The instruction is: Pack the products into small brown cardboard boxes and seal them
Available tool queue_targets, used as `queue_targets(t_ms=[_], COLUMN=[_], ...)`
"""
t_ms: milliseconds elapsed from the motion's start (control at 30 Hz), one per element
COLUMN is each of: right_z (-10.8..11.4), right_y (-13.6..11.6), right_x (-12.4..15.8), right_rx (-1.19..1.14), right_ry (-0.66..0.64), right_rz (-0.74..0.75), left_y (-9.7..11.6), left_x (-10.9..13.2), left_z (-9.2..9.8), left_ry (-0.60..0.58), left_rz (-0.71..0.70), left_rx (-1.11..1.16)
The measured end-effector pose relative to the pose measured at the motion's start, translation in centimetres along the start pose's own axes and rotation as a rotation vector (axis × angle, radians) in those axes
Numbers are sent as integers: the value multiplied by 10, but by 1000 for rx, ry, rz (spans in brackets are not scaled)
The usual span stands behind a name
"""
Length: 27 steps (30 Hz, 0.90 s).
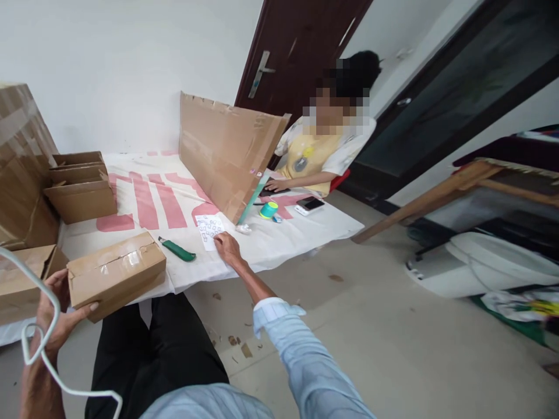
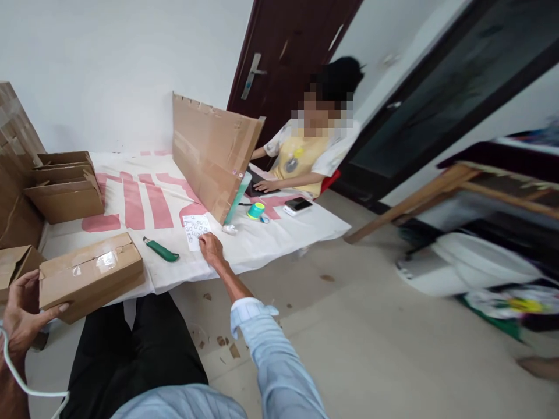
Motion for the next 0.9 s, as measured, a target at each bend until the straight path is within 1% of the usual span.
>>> queue_targets(t_ms=[167, 333, 467, 533, 567, 633, 733, 833, 900], right_z=[-8, -5, 7, 12, 15, 23, 39, 49, 50], right_y=[2, -1, -15, -30, -43, -80, -155, -224, -256], right_x=[-7, -4, 7, 9, 10, 13, 28, 47, 59], right_rx=[42, 42, -3, -38, -68, -162, -324, -396, -394], right_ry=[-39, -28, 41, 63, 75, 105, 115, 33, -45], right_rz=[-12, -15, 3, 33, 66, 177, 408, 584, 671], left_y=[1, -5, -9, -10, -11, -12, -13, -14, -14], left_x=[-1, 1, 10, 14, 15, 18, 22, 25, 27], left_z=[0, 1, -3, -6, -6, -7, -7, -9, -10], left_ry=[10, 31, -38, -83, -96, -109, -110, -122, -134], left_rz=[0, 11, 49, 57, 57, 53, 42, 39, 42], left_rx=[6, 34, 34, 25, 20, 11, 1, -1, 5])
Point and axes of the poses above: each hand's wrist, its own x-axis away from the middle knuckle, its own z-axis out of the back of the hand, y = z × x, the point moved 8 cm from there along -x, towards the middle knuckle, and after that the axes turned 4 degrees about -x, right-handed, at the moved point
